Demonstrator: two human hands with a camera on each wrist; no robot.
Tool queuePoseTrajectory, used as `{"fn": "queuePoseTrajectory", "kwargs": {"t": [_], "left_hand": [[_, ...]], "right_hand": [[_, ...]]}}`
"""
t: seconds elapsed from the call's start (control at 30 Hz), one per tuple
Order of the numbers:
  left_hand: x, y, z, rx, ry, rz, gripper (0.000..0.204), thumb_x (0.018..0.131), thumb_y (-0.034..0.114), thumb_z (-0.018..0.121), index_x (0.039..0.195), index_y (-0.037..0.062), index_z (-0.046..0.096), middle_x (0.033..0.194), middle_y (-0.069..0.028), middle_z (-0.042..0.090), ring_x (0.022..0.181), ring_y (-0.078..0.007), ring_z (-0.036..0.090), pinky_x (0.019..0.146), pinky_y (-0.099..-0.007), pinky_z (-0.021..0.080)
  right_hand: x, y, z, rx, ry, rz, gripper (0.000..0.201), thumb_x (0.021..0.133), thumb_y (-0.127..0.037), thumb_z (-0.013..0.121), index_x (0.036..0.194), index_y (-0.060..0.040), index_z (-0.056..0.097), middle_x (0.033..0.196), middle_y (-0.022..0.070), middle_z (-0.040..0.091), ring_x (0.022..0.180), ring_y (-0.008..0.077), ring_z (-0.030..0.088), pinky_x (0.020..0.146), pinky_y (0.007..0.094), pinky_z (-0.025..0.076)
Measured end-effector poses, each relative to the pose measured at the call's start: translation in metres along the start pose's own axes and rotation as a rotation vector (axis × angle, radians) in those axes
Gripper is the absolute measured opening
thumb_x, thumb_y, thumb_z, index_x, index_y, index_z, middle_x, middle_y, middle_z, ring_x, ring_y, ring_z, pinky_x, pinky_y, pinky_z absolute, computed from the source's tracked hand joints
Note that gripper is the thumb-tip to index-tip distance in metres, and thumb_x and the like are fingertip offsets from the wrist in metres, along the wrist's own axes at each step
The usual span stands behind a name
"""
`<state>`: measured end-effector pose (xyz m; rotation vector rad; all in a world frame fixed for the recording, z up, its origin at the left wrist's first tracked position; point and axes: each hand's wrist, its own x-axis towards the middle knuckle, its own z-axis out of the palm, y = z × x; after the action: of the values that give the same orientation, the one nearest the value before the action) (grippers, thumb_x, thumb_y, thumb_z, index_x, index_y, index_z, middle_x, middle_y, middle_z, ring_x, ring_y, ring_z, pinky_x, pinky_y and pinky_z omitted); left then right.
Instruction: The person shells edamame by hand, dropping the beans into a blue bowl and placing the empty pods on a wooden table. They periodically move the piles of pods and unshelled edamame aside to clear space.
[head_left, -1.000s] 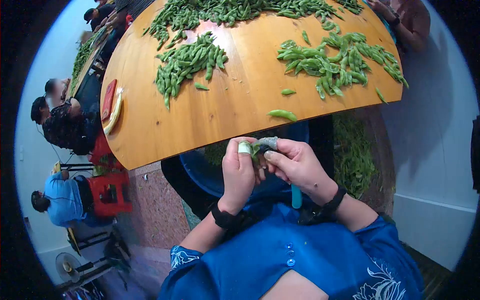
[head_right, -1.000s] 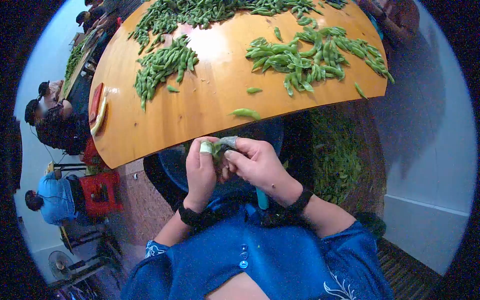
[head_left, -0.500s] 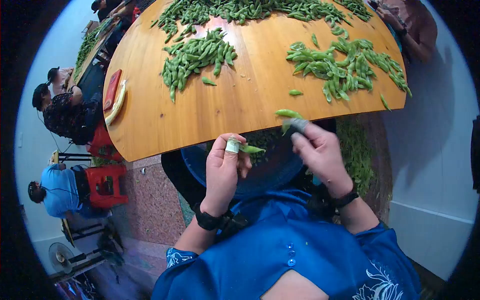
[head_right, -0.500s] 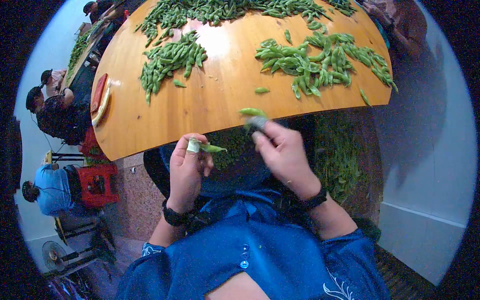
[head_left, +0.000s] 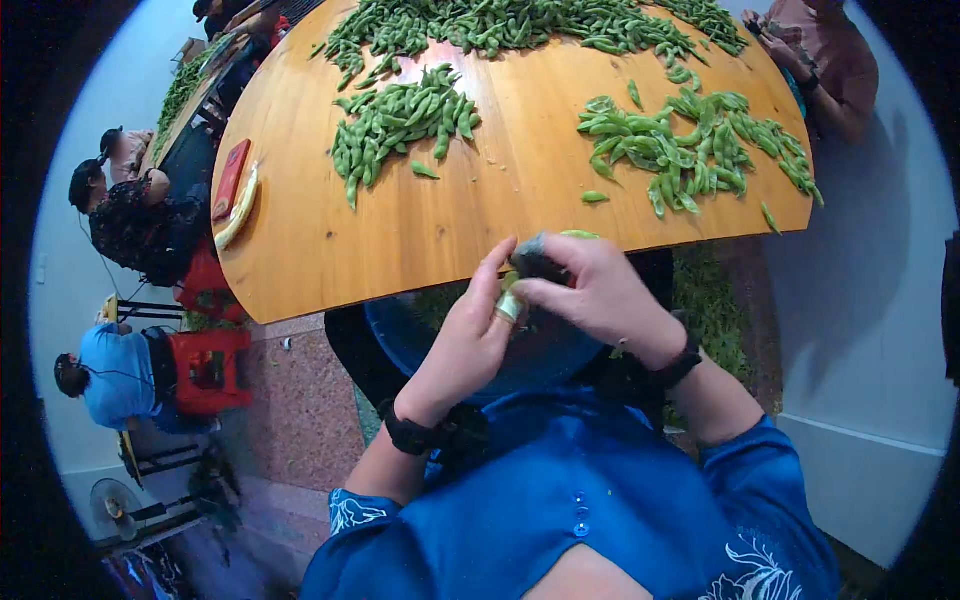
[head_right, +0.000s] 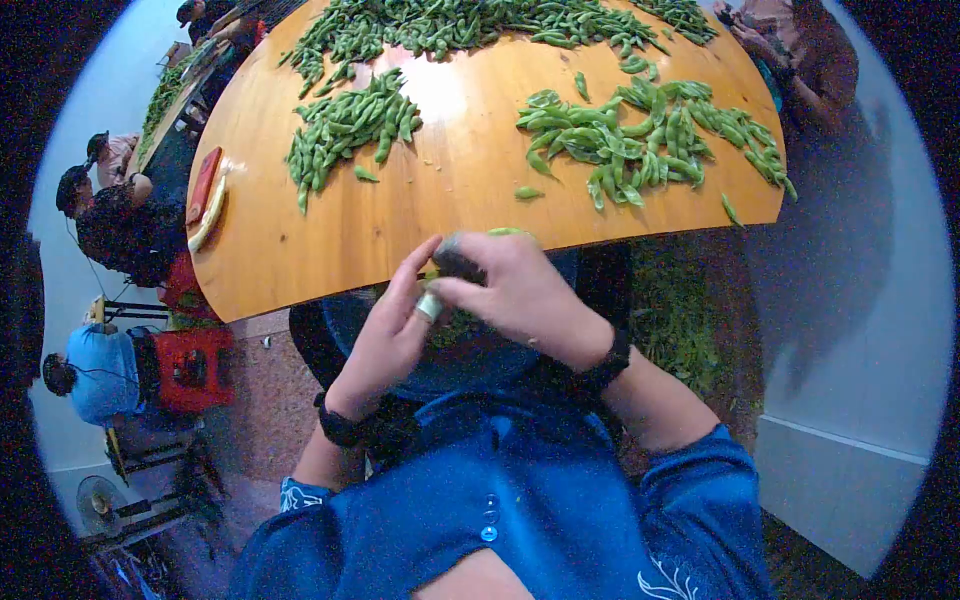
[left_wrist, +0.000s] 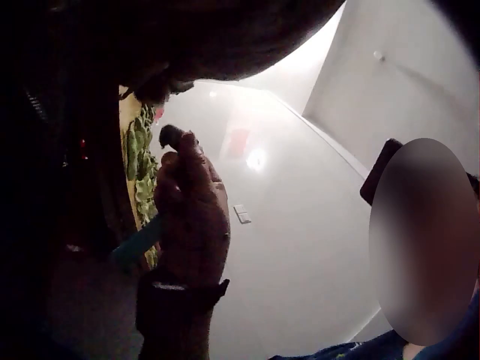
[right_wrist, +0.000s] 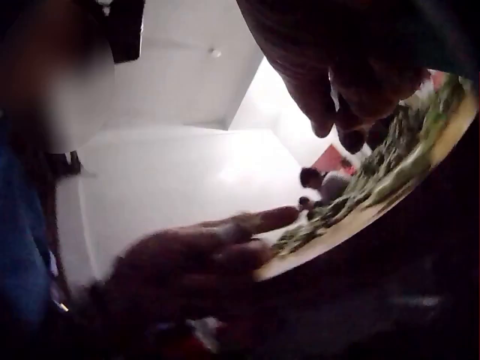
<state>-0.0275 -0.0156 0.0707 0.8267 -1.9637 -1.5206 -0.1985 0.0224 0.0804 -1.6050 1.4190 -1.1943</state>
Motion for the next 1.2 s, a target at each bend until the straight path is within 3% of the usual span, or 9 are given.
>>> {"fn": "queuePoseTrajectory", "kwargs": {"t": [0.03,0.17,0.27,0.37,0.47,0.67,0.93,1.03,1.2], "left_hand": [[-0.002,0.003,-0.005,0.03,-0.079,-0.052,0.054,0.093,0.0,0.041,0.144,0.0016,0.022,0.133,-0.0154,0.045,0.125,-0.0216,0.042,0.105,-0.0326,0.032],[-0.002,-0.001,-0.009,-0.019,-0.139,-0.124,0.052,0.093,0.001,0.043,0.142,0.0006,0.025,0.127,-0.0144,0.05,0.119,-0.0199,0.048,0.101,-0.0316,0.037],[-0.002,-0.009,-0.014,-0.187,-0.084,-0.12,0.041,0.091,0.004,0.049,0.131,0.0005,0.041,0.106,-0.013,0.062,0.088,-0.0152,0.06,0.077,-0.0269,0.048],[-0.003,-0.006,-0.015,-0.352,-0.014,-0.337,0.021,0.091,0.013,0.058,0.109,0.0035,0.059,0.088,-0.0015,0.066,0.06,-0.0013,0.049,0.051,-0.0156,0.037],[-0.007,-0.007,-0.017,-0.345,0.013,-0.301,0.018,0.092,0.01,0.056,0.107,0.0017,0.059,0.084,-0.0033,0.066,0.065,-0.0015,0.053,0.053,-0.0164,0.04],[-0.003,-0.008,-0.011,0.032,0.068,0.037,0.016,0.091,0.01,0.058,0.104,0.0012,0.062,0.092,-0.002,0.065,0.073,-0.0028,0.056,0.062,-0.018,0.045],[0.003,0.0,-0.012,-0.46,0.009,-0.297,0.016,0.088,0.007,0.062,0.102,0.0009,0.062,0.081,-0.0001,0.063,0.067,-0.0048,0.056,0.061,-0.0197,0.046],[0.007,-0.002,-0.013,0.356,0.139,0.219,0.015,0.079,-0.001,0.062,0.095,-0.0011,0.062,0.078,-0.0098,0.061,0.067,-0.0199,0.061,0.061,-0.0304,0.049],[-0.003,0.01,-0.007,0.463,0.128,0.269,0.019,0.08,-0.003,0.058,0.099,-0.0003,0.062,0.08,-0.016,0.06,0.072,-0.0329,0.061,0.065,-0.0366,0.049]], "right_hand": [[0.001,-0.005,0.003,0.053,-0.059,0.065,0.023,0.078,-0.017,0.066,0.087,0.0026,0.061,0.071,0.0162,0.06,0.063,0.0236,0.059,0.058,0.0333,0.046],[-0.002,-0.004,0.002,-0.128,-0.033,0.084,0.019,0.078,-0.015,0.065,0.084,0.0015,0.06,0.065,0.0142,0.055,0.058,0.023,0.054,0.055,0.034,0.043],[-0.008,0.01,0.007,-0.004,0.115,0.107,0.019,0.078,-0.016,0.066,0.084,0.0011,0.06,0.066,0.0126,0.056,0.059,0.0212,0.055,0.055,0.0333,0.043],[-0.015,0.006,0.001,0.036,0.084,0.211,0.022,0.079,-0.019,0.068,0.084,0.0007,0.061,0.068,0.011,0.057,0.06,0.0193,0.056,0.056,0.0322,0.044],[-0.018,0.001,-0.008,0.12,0.006,0.216,0.017,0.082,-0.015,0.069,0.089,-0.0008,0.064,0.077,-0.0019,0.056,0.071,0.0046,0.052,0.061,0.0226,0.043],[-0.013,-0.003,-0.02,0.099,-0.224,0.294,0.021,0.081,-0.018,0.071,0.093,-0.0011,0.065,0.078,-0.0006,0.059,0.073,0.0046,0.053,0.065,0.0216,0.044],[-0.013,0.005,-0.015,0.042,-0.29,0.075,0.022,0.086,-0.02,0.062,0.081,0.0007,0.059,0.061,0.0139,0.052,0.057,0.0176,0.051,0.056,0.0321,0.041],[-0.01,0.004,-0.015,-0.165,-0.215,0.01,0.021,0.086,-0.017,0.06,0.076,0.001,0.057,0.06,0.0163,0.05,0.053,0.0218,0.046,0.053,0.0359,0.037],[-0.011,0.007,-0.01,-0.007,-0.231,-0.01,0.019,0.086,-0.014,0.06,0.076,0.0006,0.056,0.058,0.0112,0.047,0.055,0.0144,0.043,0.052,0.0326,0.036]]}}
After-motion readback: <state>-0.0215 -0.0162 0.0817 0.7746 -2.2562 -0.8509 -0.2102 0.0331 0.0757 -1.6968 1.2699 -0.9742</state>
